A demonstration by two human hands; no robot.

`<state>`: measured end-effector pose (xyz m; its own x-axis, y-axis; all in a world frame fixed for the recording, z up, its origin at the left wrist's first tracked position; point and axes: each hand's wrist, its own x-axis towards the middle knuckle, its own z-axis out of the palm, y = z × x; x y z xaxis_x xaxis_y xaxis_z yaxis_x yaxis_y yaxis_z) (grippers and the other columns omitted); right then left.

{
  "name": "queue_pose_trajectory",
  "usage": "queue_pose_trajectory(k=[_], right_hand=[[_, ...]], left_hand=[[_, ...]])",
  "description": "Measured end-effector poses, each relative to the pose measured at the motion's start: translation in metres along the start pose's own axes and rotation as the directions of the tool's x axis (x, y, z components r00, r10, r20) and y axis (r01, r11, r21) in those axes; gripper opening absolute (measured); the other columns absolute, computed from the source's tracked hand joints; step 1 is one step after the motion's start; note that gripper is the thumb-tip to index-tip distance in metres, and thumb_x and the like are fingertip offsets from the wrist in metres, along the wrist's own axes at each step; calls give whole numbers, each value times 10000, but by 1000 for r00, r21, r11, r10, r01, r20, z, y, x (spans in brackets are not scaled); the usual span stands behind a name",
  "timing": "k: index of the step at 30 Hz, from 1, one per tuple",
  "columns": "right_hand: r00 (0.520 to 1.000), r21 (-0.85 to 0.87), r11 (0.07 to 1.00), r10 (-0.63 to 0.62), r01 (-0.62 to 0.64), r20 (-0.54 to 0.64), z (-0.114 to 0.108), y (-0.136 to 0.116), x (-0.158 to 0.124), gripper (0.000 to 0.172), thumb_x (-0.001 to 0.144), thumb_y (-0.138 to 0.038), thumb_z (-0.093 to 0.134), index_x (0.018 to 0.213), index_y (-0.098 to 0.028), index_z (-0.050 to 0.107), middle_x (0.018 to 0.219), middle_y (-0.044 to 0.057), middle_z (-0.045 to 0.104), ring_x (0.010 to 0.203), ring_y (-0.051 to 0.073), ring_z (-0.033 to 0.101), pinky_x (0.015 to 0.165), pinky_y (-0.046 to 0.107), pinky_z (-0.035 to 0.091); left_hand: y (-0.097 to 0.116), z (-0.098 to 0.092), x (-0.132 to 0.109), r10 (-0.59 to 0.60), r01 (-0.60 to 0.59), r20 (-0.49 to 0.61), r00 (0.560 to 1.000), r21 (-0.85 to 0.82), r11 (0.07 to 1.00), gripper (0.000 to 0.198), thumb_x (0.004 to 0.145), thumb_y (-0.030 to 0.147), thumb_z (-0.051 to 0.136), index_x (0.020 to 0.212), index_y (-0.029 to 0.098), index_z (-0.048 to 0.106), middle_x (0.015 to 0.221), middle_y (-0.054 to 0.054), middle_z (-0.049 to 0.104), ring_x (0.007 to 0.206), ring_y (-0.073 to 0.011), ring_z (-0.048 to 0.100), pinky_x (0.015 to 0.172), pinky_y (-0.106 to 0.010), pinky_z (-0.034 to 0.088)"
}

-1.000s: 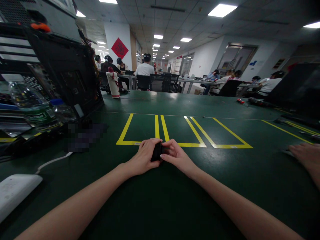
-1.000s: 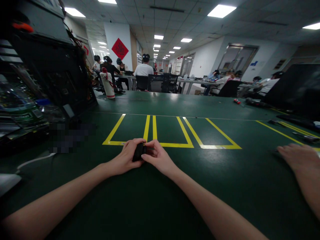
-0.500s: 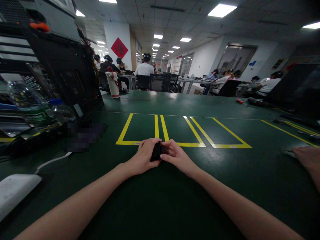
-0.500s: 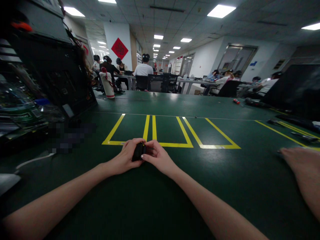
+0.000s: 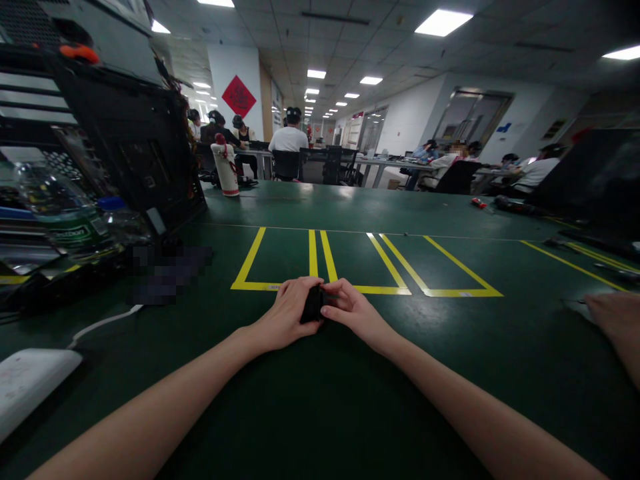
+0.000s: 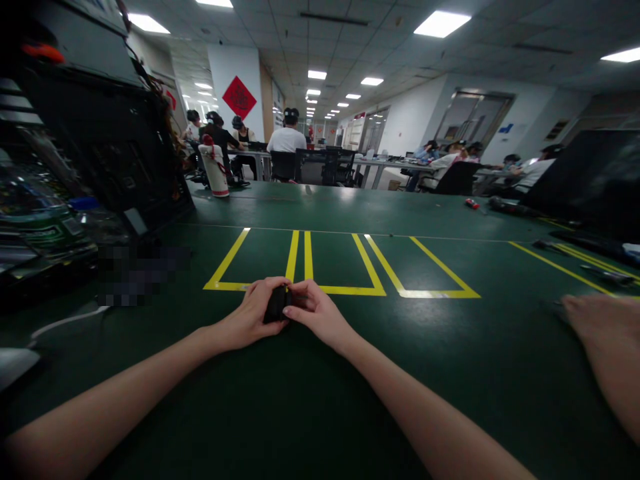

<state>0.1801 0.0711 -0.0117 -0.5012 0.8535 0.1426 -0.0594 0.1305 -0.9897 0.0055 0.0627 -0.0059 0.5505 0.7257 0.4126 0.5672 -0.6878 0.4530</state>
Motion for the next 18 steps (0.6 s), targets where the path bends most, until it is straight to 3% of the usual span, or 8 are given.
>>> queue_pose_trajectory(k=[7,13,18], right_hand=[[999,4,1000,-10,10,-42,3,-1,0,175,723,-220,555,872,-220,464,931,-4,525,871,131,552,756,289,460],[998,-56,998,30,-32,-51,0,-1,0,275,720,-231,561,977,-218,464,1025,29,502,958,153,514,854,341,418],[1000,40,999,0,0,11,0,2,0,299,674,-192,608,921,-217,442,994,14,503,952,149,523,861,349,412]], left_hand=[[1,-1,-1,8,-8,5,1000,3,1000,562,697,211,557,1172,227,257,1122,-63,423,1077,-218,396,944,-408,257],[1,0,0,11,-11,-1,1000,6,1000,564,696,209,556,1172,226,255,1121,-62,427,1075,-218,398,940,-406,260],[-1,2,0,10,-10,-5,1000,12,1000,575,690,209,562,1173,228,250,1124,-59,424,1076,-219,394,938,-406,258]])
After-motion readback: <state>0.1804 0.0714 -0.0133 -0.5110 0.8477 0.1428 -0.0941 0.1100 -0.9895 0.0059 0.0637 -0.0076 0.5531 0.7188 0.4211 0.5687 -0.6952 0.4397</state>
